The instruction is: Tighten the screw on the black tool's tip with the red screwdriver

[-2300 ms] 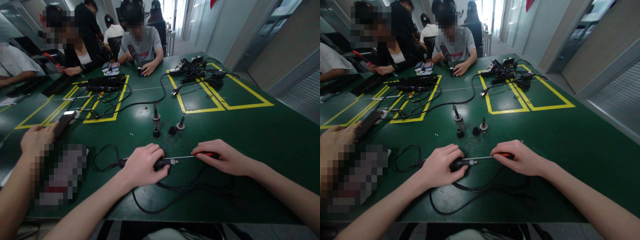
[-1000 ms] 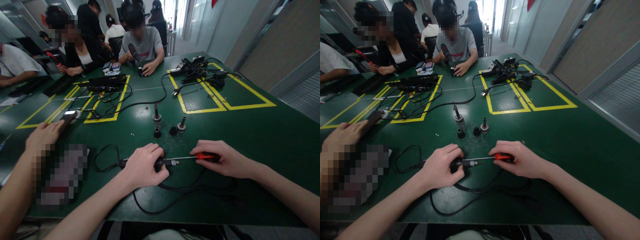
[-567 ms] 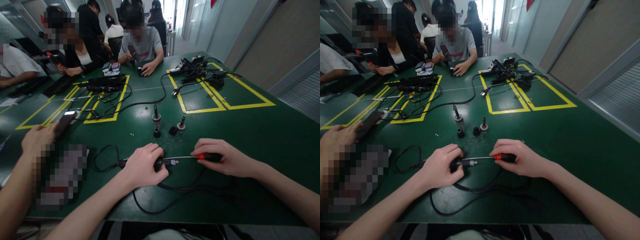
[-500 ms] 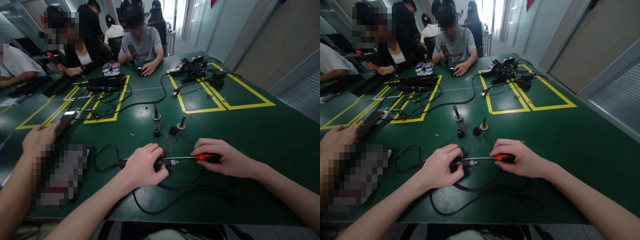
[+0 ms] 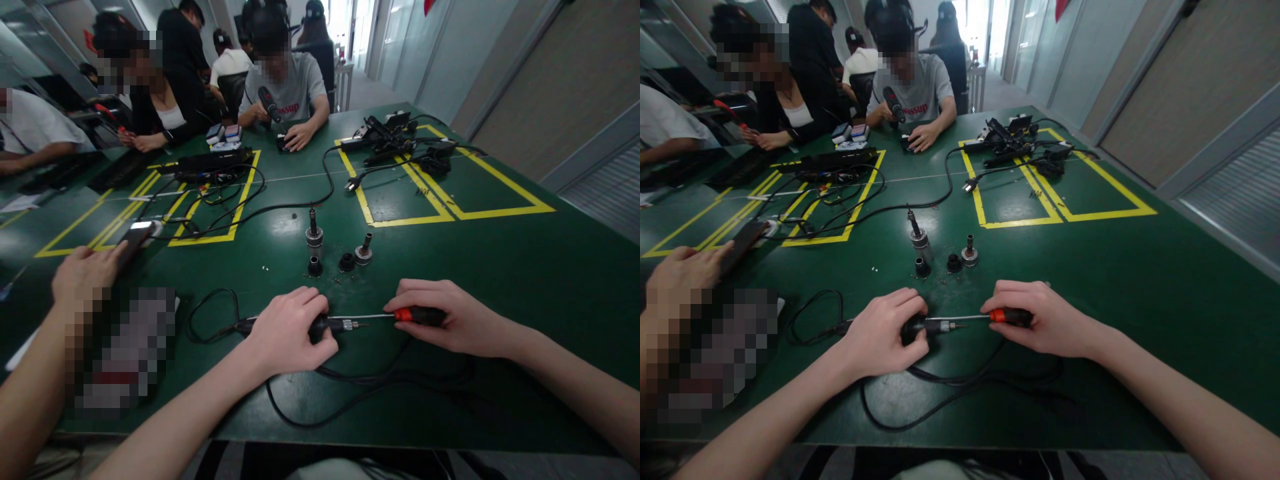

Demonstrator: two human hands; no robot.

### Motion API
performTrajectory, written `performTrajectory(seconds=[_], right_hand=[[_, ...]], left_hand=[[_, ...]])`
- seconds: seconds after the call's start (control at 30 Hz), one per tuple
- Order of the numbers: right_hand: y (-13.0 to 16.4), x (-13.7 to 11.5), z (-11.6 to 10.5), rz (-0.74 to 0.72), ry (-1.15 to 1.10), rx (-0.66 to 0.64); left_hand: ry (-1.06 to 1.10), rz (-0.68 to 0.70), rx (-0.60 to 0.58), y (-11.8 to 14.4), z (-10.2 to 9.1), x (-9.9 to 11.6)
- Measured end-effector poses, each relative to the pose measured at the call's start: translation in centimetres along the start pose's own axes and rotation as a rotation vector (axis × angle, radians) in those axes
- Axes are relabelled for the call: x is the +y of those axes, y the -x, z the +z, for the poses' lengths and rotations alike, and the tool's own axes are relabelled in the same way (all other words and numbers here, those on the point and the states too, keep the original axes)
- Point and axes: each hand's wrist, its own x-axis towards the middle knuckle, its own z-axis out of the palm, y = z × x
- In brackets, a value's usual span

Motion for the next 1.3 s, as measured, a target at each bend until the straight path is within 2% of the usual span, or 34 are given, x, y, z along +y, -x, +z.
performTrajectory(seconds=[0.2, 0.5, 1.3], right_hand=[[-0.05, -0.23, 0.15, 0.027, 0.042, -0.048], [-0.07, 0.37, 0.42, -0.015, 0.047, 0.005], [-0.26, -0.55, 0.32, -0.041, 0.093, -0.025]], left_hand=[[-0.013, 0.003, -0.011, -0.10, 0.08, -0.01], [-0.011, 0.000, -0.027, -0.03, 0.08, 0.01], [-0.010, -0.010, -0.048, -0.08, -0.22, 0.13]])
